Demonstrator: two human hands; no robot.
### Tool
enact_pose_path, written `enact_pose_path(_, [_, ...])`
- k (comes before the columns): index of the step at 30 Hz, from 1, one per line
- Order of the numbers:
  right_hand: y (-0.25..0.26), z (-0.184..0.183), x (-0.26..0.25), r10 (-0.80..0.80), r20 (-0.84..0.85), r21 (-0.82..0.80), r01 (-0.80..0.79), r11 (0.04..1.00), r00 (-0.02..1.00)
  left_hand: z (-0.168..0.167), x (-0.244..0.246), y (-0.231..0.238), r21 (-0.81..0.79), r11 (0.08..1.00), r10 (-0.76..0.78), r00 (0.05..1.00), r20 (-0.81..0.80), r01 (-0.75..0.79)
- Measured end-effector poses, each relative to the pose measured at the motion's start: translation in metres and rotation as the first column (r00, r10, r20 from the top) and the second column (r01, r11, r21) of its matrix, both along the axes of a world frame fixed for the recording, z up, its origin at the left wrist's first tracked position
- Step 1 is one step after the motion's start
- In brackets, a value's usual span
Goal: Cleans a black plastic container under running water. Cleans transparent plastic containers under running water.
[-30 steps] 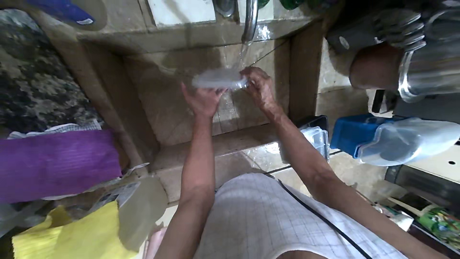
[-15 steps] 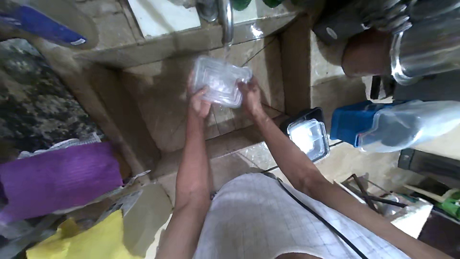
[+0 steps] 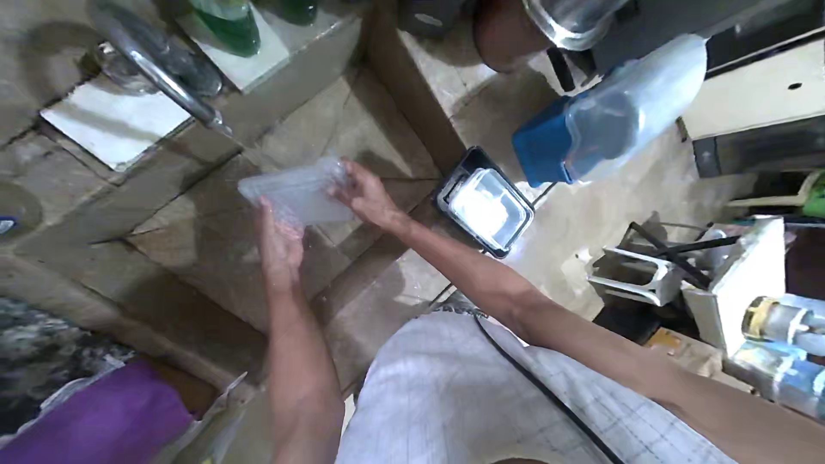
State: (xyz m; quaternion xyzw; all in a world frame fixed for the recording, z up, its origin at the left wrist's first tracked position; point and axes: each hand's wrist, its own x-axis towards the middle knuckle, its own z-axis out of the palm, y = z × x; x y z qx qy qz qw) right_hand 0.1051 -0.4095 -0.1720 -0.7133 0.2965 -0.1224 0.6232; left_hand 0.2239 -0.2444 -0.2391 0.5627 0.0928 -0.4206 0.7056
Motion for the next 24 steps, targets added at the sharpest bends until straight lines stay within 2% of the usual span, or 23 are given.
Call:
enact_pose_path(4, [-0.007,0.027,-0.04,0.032,-0.09,-0.225,-0.052,0.973,0.995,0.02,-0.015,-0.011,-0.204,0.978,0.03,0.999,-0.026,-0.035])
enact_pose_path(7, [-0.012,0.055,-0.079,0.06,-0.111,-0.266,-0.088,0.96,0.992,0.046,-0.031,-0.031,-0.258,0.966,0.004,0.999,0.045,0.008])
enact_pose_path(10, [-0.018,0.076,-0.127,0.018,-0.041,-0.279,-0.029,0.96,0.999,0.068,-0.049,-0.057,-0.283,0.943,-0.137,0.978,0.157,0.177])
enact_pose_path(13, [-0.025,0.101,-0.176,-0.126,0.031,-0.342,0.129,0.931,0.992,0.084,-0.062,-0.081,-0.203,0.891,-0.34,0.894,0.293,0.405])
enact_pose_path(17, [-0.059,0.134,-0.242,-0.246,0.072,-0.613,0.237,0.754,0.967,0.09,-0.075,-0.09,-0.04,0.829,-0.51,0.785,0.353,0.557])
enact_pose_path(20, [-0.094,0.156,-0.276,-0.139,0.025,-0.756,0.11,0.646,0.99,0.09,-0.094,-0.091,0.075,0.804,-0.57,0.727,0.383,0.59])
enact_pose_path(24, [-0.131,0.183,-0.275,0.066,-0.253,-0.846,-0.253,0.469,0.965,0.086,-0.124,-0.1,0.148,0.772,-0.62,0.679,0.393,0.618])
